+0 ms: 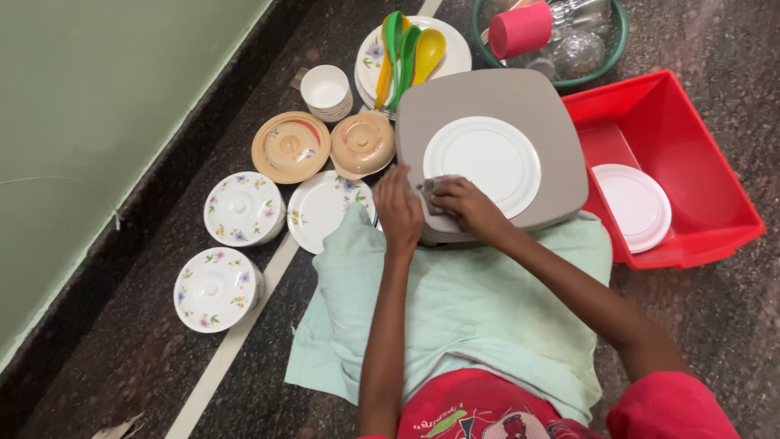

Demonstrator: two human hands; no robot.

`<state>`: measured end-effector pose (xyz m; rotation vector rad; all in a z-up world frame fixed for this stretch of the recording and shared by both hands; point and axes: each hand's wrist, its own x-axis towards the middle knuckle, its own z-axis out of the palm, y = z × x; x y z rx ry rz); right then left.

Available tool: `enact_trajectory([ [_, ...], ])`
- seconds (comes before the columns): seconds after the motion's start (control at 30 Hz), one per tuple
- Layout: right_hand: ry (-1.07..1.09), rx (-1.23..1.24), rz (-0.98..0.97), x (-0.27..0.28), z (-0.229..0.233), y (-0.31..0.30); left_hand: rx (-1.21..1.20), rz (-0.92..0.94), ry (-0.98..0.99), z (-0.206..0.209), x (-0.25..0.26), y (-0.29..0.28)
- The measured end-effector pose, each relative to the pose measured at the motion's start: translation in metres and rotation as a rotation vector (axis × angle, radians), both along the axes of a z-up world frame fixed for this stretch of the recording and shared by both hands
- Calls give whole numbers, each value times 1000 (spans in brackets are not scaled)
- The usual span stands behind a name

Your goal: The person sits on the floor and wipes multiple ceramic plates with a cloth, placing each cleaned plate into a red plastic bin. The person handles plates one at a time, wiping both sides before stacking them.

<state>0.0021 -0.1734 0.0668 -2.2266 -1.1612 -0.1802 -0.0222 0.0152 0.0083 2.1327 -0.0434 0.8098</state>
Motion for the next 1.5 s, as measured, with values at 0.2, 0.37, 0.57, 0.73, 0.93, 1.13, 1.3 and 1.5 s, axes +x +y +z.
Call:
enact_trajectory([
  [0.2, 2, -21, 18, -27, -14, -47, 421, -237, 259, 6, 55, -24],
  [0.37, -59, -26, -55, -44, -19, -116, 433, -237, 249, 2, 48, -25],
  [0.57, -58, -2, -420, -3, -23, -154, 362, -301, 280, 2, 53, -19],
  [0.73, 66, 84, -672, 94, -18, -110, 350, -311, 302, 2, 58, -17],
  [0.93, 172, 55, -274, 150, -19, 11, -5, -243, 262, 12, 50, -21],
  [1.13, -2, 198, -89, 95, -35, -3, 256, -38, 111, 11, 39, -33],
  [1.3, 68, 190, -588, 70, -6, -102, 437, -90, 251, 5, 38, -31],
  [1.5, -29, 20, -721, -41, -26, -134, 585, -3, 154, 3, 40, -40],
])
